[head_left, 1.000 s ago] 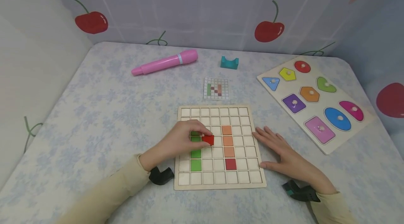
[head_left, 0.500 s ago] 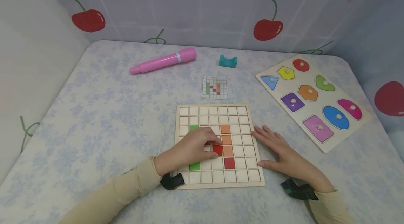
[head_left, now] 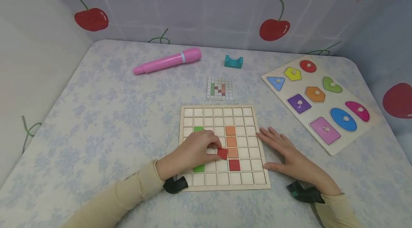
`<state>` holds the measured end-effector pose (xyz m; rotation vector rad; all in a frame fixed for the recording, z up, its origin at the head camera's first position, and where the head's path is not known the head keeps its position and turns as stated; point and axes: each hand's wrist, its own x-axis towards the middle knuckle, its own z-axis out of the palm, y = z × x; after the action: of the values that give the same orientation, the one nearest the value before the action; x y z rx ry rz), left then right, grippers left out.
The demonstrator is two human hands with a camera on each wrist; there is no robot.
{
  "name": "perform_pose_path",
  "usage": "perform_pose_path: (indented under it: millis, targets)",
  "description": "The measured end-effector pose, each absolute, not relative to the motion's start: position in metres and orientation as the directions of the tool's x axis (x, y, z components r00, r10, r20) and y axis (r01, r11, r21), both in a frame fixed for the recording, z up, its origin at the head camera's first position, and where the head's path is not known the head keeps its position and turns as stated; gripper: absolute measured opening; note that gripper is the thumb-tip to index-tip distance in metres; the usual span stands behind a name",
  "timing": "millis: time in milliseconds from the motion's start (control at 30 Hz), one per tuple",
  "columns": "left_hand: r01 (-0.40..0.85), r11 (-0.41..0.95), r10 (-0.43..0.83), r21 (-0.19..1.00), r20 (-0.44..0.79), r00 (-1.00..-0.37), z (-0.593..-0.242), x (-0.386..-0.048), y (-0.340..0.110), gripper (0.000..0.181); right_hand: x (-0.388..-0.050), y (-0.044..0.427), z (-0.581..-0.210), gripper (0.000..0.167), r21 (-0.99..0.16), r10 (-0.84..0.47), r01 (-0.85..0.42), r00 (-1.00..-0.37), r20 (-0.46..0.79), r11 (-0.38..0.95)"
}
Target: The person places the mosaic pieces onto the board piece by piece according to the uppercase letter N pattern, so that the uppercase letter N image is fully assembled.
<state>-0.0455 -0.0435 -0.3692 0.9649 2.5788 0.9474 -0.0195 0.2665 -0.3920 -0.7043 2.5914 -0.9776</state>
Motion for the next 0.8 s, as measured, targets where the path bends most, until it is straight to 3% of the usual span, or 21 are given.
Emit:
perform_pose_path:
  millis: [300, 533, 800]
  targets:
    - [0.477, 0.584, 0.618, 0.657, 0.021, -0.786, -0.3694, -0.0456, -0.0449, 0.016, -0.0196, 0.2681, -0.3911, 0.081, -0.674, -0.537, -0.349, -0.84, -0.084, 0.651]
    - [0.486, 0.513, 0.656, 0.708, 0.042, -0.754, -0.3732, -0.0485, -0.0482, 0.014, -0.019, 0.268, -0.3918, 0.081, -0.672, -0.54, -0.361, -0.839, -0.069, 0.646]
    - [0.487, 0.523, 0.653, 0.699, 0.038, -0.756, -0.3734, -0.0482, -0.0472, 0.011, -0.0194, 0.2701, -0.3941, 0.08, -0.68, -0.544, -0.365, -0.837, -0.059, 0.636]
